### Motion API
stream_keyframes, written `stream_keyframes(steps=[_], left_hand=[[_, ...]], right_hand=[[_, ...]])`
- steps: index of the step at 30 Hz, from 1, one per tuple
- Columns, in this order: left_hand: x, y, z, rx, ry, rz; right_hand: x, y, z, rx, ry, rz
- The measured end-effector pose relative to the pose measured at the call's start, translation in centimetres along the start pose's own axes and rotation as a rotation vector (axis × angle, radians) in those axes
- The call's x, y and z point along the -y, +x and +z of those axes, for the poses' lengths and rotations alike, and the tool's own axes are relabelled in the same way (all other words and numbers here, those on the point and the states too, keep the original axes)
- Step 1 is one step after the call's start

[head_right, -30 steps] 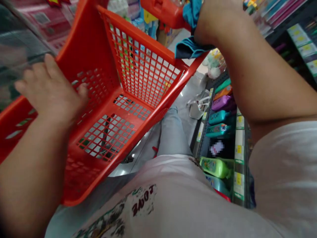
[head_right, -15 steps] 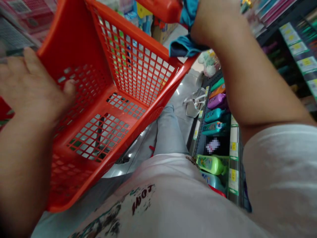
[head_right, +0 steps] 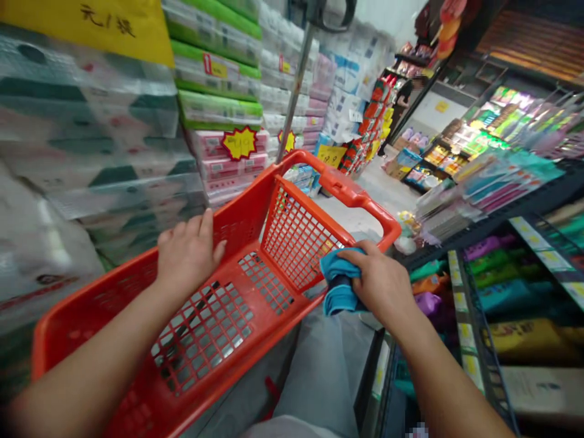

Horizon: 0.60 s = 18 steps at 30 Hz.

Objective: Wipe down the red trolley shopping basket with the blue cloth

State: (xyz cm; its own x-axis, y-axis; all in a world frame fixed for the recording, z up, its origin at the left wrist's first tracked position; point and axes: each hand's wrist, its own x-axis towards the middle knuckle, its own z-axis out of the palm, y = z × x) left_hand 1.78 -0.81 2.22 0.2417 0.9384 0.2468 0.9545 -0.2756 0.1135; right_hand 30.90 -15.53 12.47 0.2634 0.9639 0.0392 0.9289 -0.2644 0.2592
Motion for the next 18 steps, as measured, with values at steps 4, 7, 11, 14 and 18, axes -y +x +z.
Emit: stream_keyframes(steps=[4,7,11,14,18], left_hand=[[0.0,-0.3,-0.2,-0.013,0.031,0.012],[-0.1,-0.5,-0.3,-0.009,0.036,0.002],[0.0,-0.5,-0.1,-0.021,0.024,-0.016],[0.0,-0.5,0.0,-0.035,0.020,-0.037],[0.2,-0.6,0.2,-0.041,0.022,-0.049]], right_hand=[[-1.2,1.6,-0.2,-0.158,-0.085,0.156],[-0.5,2.8,-0.5,-0.114,-0.190,0.092],[1.0,4.5,-0.9,-0.069,-0.221,-0.048],[2.1,6.5,-1.1,-0.071,-0.221,-0.095],[5.5,10.2,-1.6,-0.140,-0.228,-0.272]])
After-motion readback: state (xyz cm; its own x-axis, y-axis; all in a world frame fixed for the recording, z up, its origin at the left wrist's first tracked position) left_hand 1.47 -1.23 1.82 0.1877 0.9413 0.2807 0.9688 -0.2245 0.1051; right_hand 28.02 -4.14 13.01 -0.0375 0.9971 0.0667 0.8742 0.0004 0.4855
